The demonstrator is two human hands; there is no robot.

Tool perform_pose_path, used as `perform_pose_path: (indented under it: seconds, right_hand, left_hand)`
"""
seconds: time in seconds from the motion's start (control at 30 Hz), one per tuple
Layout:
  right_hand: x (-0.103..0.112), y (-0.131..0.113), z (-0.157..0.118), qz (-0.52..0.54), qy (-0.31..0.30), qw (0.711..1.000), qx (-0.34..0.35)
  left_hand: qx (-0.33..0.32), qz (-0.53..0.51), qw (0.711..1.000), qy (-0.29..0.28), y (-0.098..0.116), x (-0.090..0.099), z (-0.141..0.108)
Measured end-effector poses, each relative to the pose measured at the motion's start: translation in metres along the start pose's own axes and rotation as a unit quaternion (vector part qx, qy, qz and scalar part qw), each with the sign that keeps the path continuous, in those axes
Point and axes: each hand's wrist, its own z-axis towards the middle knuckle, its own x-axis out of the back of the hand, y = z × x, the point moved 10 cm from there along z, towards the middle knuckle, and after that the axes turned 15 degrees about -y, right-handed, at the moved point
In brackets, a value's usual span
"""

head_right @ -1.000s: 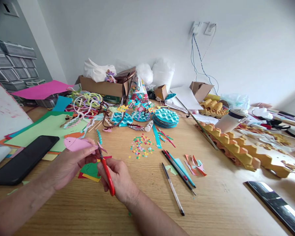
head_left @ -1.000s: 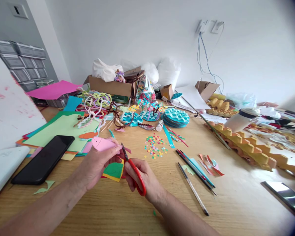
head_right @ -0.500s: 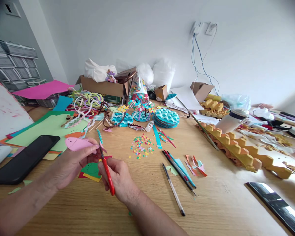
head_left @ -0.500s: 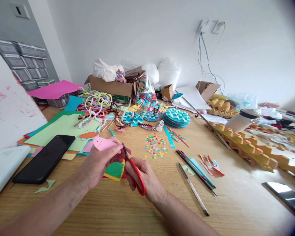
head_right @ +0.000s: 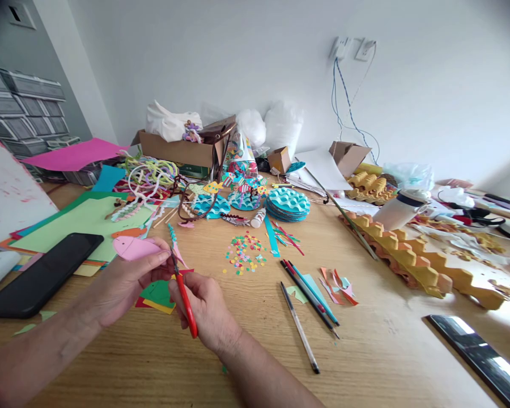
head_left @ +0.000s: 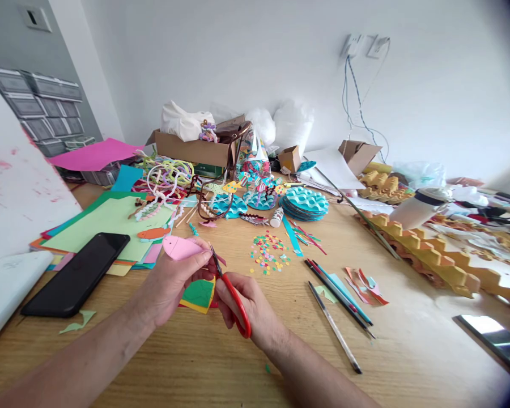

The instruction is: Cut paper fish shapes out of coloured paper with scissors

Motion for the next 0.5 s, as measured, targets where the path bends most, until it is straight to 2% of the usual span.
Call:
perform_pose_path:
  seconds: [0.23, 0.5]
  right_hand:
    - [-0.0008, -0.0008, -0.0003, -0.003, -0.002, 1.000, 0.001]
    - [-0.0010, -0.0016, -0.0010, -0.001, 0.003, 1.000, -0.013]
  left_hand:
    - [0.006, 0.002, 1.000, 0.000, 0.0007, 0.0000, 0.0004]
    - [0.008, 0.006, 0.999, -0.033, 0.0027, -0.0002, 0.0012]
